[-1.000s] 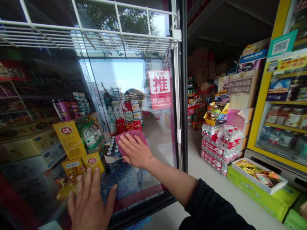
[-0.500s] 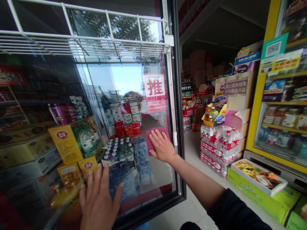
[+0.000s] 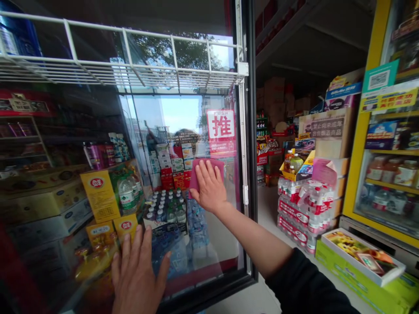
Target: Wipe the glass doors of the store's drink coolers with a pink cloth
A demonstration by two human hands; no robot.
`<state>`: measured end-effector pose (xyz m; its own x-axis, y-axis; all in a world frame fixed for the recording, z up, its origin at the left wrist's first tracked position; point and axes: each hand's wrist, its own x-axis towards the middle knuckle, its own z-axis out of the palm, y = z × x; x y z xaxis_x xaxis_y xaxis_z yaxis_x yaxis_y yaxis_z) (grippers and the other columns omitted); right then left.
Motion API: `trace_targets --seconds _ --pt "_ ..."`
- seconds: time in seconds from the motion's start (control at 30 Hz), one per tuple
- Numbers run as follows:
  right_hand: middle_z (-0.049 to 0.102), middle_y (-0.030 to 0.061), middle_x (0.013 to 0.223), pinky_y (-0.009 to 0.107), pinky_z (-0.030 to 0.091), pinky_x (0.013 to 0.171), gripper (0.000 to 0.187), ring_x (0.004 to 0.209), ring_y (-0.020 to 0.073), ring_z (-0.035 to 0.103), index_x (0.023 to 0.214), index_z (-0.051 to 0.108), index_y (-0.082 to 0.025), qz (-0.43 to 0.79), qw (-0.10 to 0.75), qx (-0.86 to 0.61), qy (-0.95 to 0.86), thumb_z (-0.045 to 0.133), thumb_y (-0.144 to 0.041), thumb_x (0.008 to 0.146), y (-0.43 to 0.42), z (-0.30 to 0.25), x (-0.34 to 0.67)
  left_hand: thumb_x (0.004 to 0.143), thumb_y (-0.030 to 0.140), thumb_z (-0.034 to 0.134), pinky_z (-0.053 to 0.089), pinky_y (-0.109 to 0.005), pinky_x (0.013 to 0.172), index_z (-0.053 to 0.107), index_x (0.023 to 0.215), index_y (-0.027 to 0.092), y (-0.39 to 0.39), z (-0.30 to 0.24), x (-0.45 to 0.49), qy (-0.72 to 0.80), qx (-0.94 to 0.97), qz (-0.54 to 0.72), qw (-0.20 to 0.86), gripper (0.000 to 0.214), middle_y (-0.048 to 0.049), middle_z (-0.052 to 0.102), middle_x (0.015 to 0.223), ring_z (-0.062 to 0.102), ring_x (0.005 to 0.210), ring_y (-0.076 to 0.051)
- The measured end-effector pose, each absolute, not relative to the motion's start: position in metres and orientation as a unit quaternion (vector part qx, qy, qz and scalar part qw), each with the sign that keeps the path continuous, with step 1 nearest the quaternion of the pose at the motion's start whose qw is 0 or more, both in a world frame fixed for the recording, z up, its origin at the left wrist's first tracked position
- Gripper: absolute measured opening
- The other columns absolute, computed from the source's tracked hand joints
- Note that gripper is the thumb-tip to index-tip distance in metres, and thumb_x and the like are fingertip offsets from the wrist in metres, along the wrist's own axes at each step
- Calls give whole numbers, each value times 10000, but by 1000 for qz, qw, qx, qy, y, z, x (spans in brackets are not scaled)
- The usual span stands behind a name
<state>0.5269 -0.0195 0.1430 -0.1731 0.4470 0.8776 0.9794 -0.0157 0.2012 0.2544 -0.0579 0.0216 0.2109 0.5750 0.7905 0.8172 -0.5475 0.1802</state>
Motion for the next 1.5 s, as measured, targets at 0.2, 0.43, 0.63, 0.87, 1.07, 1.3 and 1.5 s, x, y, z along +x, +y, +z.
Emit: trace_targets --seconds 0.2,0.43,0.63,0.87,1.07,1.3,1.5 --pt "183 111 1863 524 162 1417 868 1746 308 118 1760 222 -101 -432 222 -469 -738 580 -474 1063 -4 152 471 1044 451 490 202 -673 1365 145 1768 191 -57 31 251 -451 -769 -430 140 843 -212 301 1818 176 1726 -418" --pt "225 113 1852 532 194 1400 828 1736 314 164 1761 245 -118 -444 217 -474 -729 541 -503 1090 -24 135 513 1044 473 464 203 -693 1353 219 1749 141 -56 41 259 -422 -777 -438 162 817 -235 327 1801 167 1729 -411" --pt "353 186 1801 580 177 1389 917 1713 360 244 1746 320 -134 -438 244 -564 -656 691 -533 1008 -56 107 591 1051 448 453 194 -682 1364 224 1752 174 -58 34 267 -426 -778 -438 143 786 -205 296 1822 157 1734 -397" --pt "317 205 1813 617 195 1374 867 1706 388 253 1727 360 -112 -444 275 -604 -602 683 -432 989 -61 118 603 1049 450 432 184 -669 1370 243 1747 169 -59 34 273 -430 -772 -448 134 776 -187 326 1815 184 1726 -403" --pt "266 172 1837 619 110 1394 897 1730 376 173 1752 291 -118 -458 299 -585 -599 660 -393 981 -50 168 588 1039 461 447 169 -669 1375 212 1756 193 -53 30 263 -431 -772 -447 136 801 -182 316 1820 159 1734 -394" --pt "220 145 1857 626 32 1406 896 1740 369 109 1754 271 -115 -483 269 -559 -618 633 -410 989 -49 234 584 1054 451 439 206 -713 1348 194 1759 216 -50 26 265 -430 -768 -457 127 783 -171 312 1823 154 1730 -417" --pt "148 230 1854 688 38 1386 915 1734 417 69 1730 282 -75 -475 343 -583 -562 659 -400 963 -44 244 579 1060 488 392 231 -741 1327 234 1754 217 -43 16 269 -445 -764 -456 107 762 -155 304 1829 120 1736 -417"
